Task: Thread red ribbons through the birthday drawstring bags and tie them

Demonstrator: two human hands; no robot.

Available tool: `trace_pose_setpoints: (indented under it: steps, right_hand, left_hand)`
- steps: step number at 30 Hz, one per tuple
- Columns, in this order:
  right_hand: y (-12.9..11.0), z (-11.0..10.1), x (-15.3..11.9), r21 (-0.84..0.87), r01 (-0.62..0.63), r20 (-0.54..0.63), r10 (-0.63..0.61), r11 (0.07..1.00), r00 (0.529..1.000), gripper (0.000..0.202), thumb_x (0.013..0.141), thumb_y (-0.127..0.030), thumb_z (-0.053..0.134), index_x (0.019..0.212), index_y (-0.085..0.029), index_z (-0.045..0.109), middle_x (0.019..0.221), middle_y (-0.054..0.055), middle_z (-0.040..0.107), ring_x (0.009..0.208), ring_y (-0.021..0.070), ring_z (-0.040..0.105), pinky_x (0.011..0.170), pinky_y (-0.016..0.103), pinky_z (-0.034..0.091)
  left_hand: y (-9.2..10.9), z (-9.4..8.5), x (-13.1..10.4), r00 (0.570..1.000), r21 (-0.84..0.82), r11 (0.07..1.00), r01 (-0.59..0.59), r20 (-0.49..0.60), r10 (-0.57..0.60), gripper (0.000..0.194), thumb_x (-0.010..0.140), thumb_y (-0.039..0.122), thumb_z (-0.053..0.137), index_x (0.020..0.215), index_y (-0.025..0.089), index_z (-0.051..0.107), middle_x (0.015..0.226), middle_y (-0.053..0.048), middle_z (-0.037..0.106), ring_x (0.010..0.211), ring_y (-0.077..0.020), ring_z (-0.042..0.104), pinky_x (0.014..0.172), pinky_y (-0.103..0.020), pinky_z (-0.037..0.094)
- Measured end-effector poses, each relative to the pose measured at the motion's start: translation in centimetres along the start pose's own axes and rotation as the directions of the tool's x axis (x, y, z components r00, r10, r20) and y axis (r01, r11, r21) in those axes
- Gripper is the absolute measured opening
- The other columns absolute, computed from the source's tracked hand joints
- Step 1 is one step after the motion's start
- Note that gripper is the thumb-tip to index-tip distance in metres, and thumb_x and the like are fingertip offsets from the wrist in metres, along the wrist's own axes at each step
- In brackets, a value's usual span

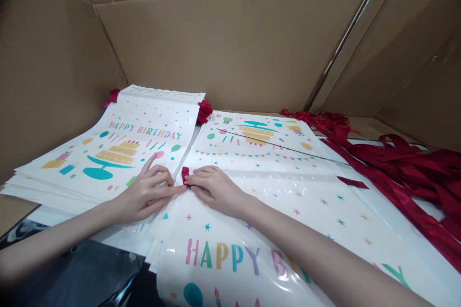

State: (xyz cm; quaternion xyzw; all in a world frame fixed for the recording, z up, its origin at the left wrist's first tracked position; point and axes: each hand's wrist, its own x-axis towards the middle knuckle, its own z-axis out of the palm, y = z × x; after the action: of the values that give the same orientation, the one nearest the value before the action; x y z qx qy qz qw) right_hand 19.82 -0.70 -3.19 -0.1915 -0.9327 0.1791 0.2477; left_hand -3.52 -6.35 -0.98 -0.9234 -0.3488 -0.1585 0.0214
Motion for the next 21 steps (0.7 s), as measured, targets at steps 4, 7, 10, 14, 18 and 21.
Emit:
trace_pose_setpoints:
  steps: [4,7,10,14,18,21]
  right_hand:
    - [0.01,-0.01,-0.01,-0.006,0.002,-0.008,-0.002,1.0,1.0,0.027,0.093,-0.02,0.044,0.113,-0.023,0.062,0.11,0.004,0.066,0.107,0.0161,0.056,0.095,0.033,0.04]
    - [0.09,0.02,-0.04,-0.015,0.003,-0.008,-0.003,1.0,1.0,0.027,0.093,-0.02,0.044,0.113,-0.023,0.062,0.111,0.004,0.066,0.108,0.0162,0.056,0.096,0.033,0.04]
    - [0.21,0.1,-0.03,-0.016,0.002,-0.007,-0.002,1.0,1.0,0.027,0.093,-0.02,0.044,0.113,-0.023,0.063,0.112,0.004,0.066,0.108,0.0163,0.056,0.096,0.034,0.04]
    - [0.3,0.15,0.0,-0.007,0.003,-0.002,-0.003,1.0,1.0,0.028,0.093,-0.021,0.043,0.113,-0.023,0.063,0.111,0.004,0.066,0.108,0.0159,0.056,0.096,0.034,0.04]
    - [0.25,0.07,0.01,0.005,0.002,-0.002,-0.002,1.0,1.0,0.028,0.093,-0.022,0.043,0.113,-0.023,0.063,0.112,0.004,0.066,0.109,0.0162,0.056,0.096,0.034,0.04]
    - [0.16,0.01,0.02,0.006,0.0,-0.004,0.0,1.0,1.0,0.028,0.094,-0.022,0.043,0.112,-0.022,0.063,0.111,0.005,0.066,0.109,0.0168,0.056,0.096,0.035,0.041]
  left_hand:
    - [-0.08,-0.05,-0.03,1.0,-0.021,1.0,-0.006,-0.011,0.006,0.043,0.087,0.015,0.046,0.126,0.033,0.054,0.087,-0.001,0.059,0.094,-0.0188,0.049,0.108,-0.062,0.0]
    - [-0.11,-0.08,-0.08,1.0,-0.039,0.999,-0.006,-0.012,0.005,0.044,0.087,0.015,0.045,0.126,0.033,0.054,0.088,-0.001,0.059,0.094,-0.0186,0.049,0.109,-0.062,0.001]
    - [-0.08,-0.11,-0.12,1.0,-0.048,0.999,-0.007,-0.015,0.006,0.044,0.087,0.014,0.044,0.126,0.032,0.054,0.089,-0.001,0.058,0.094,-0.0183,0.049,0.109,-0.062,0.0]
    - [0.0,-0.16,-0.14,1.0,-0.053,0.999,-0.006,-0.015,0.005,0.044,0.087,0.014,0.044,0.127,0.032,0.053,0.088,-0.001,0.059,0.093,-0.0178,0.049,0.109,-0.062,0.0]
    - [0.06,-0.23,-0.1,1.0,-0.055,0.998,-0.007,-0.011,0.007,0.045,0.087,0.014,0.044,0.128,0.033,0.052,0.087,0.0,0.059,0.093,-0.0176,0.049,0.109,-0.061,0.001]
    - [0.1,-0.29,-0.04,1.0,-0.059,0.998,-0.018,-0.016,0.017,0.046,0.087,0.014,0.045,0.128,0.034,0.052,0.088,0.0,0.059,0.093,-0.0178,0.049,0.11,-0.061,0.002]
